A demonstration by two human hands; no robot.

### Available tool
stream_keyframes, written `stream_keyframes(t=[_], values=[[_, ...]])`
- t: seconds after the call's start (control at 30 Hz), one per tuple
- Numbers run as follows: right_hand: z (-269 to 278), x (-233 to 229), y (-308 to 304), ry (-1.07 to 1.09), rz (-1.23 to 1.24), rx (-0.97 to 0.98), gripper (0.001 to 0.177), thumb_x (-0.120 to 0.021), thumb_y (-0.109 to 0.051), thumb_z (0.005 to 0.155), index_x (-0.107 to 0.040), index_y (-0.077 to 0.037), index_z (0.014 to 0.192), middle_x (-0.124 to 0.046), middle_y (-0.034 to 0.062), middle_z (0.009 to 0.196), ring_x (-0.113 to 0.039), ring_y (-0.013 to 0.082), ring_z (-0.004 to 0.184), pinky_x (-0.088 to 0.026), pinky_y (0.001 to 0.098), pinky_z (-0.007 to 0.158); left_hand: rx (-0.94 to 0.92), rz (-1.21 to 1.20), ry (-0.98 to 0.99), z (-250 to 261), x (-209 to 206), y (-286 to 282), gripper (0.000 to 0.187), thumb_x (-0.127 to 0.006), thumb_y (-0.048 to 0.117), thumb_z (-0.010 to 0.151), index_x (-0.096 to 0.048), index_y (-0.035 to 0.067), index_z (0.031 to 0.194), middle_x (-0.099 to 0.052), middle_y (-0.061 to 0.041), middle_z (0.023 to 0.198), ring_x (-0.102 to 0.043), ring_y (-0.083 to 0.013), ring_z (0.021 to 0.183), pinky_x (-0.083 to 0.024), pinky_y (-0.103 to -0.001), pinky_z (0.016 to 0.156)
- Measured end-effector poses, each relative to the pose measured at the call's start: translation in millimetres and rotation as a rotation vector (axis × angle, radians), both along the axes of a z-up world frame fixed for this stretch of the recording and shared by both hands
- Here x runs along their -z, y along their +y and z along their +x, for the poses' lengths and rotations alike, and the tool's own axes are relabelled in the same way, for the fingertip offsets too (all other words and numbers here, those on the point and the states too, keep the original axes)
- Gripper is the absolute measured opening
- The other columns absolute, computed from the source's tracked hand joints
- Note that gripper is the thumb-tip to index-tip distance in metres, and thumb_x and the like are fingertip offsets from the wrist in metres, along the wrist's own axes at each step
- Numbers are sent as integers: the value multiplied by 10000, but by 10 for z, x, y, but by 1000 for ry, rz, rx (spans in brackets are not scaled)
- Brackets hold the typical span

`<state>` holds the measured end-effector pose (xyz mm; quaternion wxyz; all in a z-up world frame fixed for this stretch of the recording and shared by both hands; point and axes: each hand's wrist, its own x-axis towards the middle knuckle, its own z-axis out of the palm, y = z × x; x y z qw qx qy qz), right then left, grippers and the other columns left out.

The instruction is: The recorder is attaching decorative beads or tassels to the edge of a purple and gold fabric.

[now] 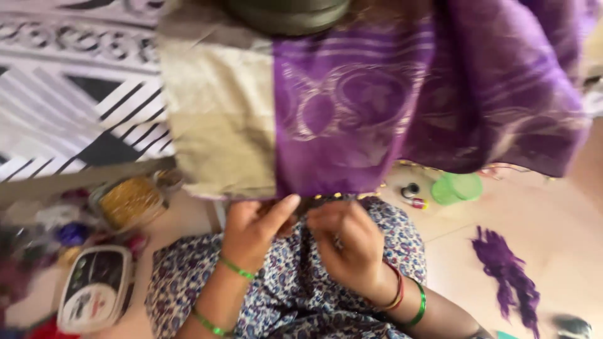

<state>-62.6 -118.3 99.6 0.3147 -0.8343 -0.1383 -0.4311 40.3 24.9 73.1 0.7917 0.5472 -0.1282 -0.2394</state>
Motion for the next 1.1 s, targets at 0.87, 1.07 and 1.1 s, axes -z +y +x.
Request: stream_keyframes(t=[0.87, 1.07, 1.1], values=[[139, -505, -129, 31, -258, -14, 371, -733, 57, 810, -701, -11, 1173, -660, 104, 1187, -647, 302, 1062, -550, 399, 934, -59, -33, -121, -63, 127, 58, 337, -621, 196, 1000, -682, -7, 738, -633, -42, 642, -545, -108, 553, -416, -274, 497], [154, -497, -145, 6, -326, -74, 339, -715, 82, 795, -681, -24, 1116, -668, 112, 1157, -662, 305, 1072, -574, 396, 922, -70, 0, -124, -47, 125, 55, 334, -628, 188, 1001, -701, -27, 756, -641, -40, 644, -546, -109, 554, -413, -274, 498], [149, -491, -146, -37, -311, -127, 325, -719, 91, 811, -671, -16, 1114, -677, 107, 1136, -677, 307, 1080, -580, 397, 928, -73, 17, -136, -44, 109, 59, 342, -628, 193, 1004, -710, -33, 761, -646, -40, 642, -549, -110, 552, -417, -273, 501]])
